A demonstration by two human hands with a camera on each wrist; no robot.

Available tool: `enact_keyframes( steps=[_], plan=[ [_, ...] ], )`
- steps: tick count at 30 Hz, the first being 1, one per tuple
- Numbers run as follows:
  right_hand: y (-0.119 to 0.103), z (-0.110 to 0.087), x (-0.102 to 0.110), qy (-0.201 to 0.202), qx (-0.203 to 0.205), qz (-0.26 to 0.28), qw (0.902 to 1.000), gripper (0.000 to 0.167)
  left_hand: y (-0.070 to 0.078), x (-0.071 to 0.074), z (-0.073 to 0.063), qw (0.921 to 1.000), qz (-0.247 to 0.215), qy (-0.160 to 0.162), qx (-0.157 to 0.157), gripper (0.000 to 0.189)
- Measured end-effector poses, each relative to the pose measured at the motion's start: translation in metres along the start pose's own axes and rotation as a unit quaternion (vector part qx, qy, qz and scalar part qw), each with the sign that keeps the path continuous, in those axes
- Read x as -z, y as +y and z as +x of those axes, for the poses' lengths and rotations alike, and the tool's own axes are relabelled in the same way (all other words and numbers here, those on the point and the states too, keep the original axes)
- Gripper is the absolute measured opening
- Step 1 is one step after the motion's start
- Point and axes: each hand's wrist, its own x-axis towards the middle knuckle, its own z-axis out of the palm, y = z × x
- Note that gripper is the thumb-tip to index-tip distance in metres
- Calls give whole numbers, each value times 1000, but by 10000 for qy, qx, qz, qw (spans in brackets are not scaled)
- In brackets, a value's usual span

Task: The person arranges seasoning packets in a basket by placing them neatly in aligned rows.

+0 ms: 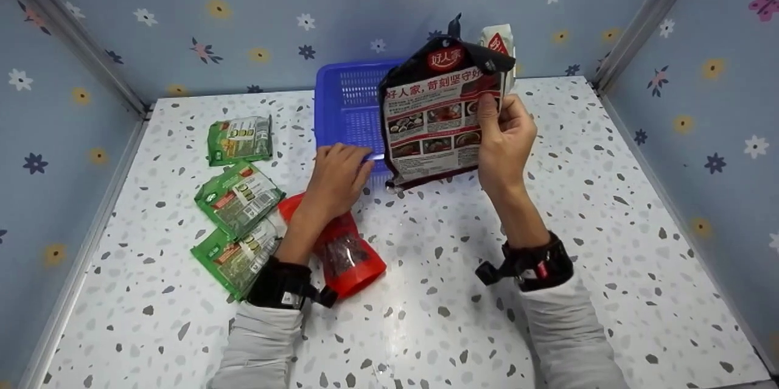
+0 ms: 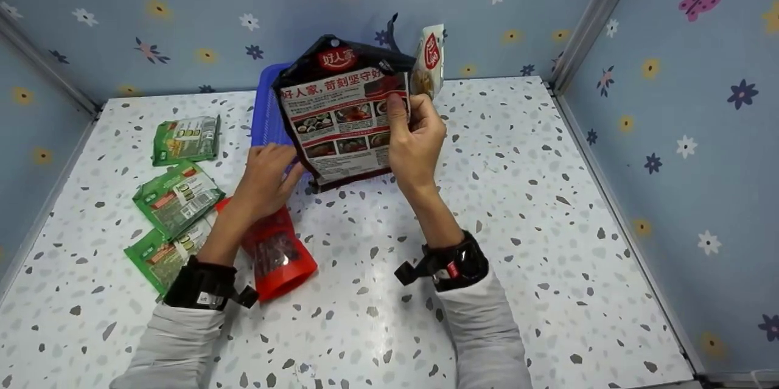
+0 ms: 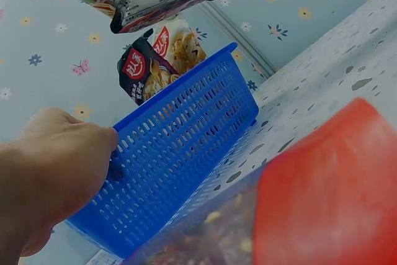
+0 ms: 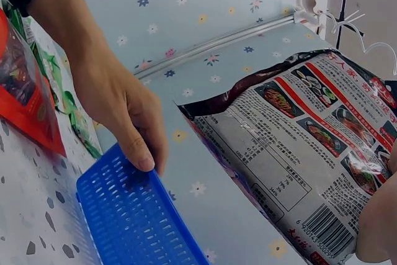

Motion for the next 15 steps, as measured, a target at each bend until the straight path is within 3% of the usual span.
enact_keyframes(
  steps=[4, 7, 10, 15],
  plan=[
    [3, -2, 0, 46, -31, 12, 10000, 25, 2, -1, -1, 9981, -463, 370, -167, 43],
    [3, -5, -1, 48, -76, 34, 10000, 24, 9, 1, -2, 9887, -1282, 736, -242, 54],
    [3, -7, -3, 44, -80, 54, 9999, 23, 22, 7, -3, 9661, -2338, 1072, -217, 61],
    [0, -10, -6, 37, -61, 95, 9999, 22, 48, 20, -4, 9142, -3825, 1338, 7, 70]
  ],
)
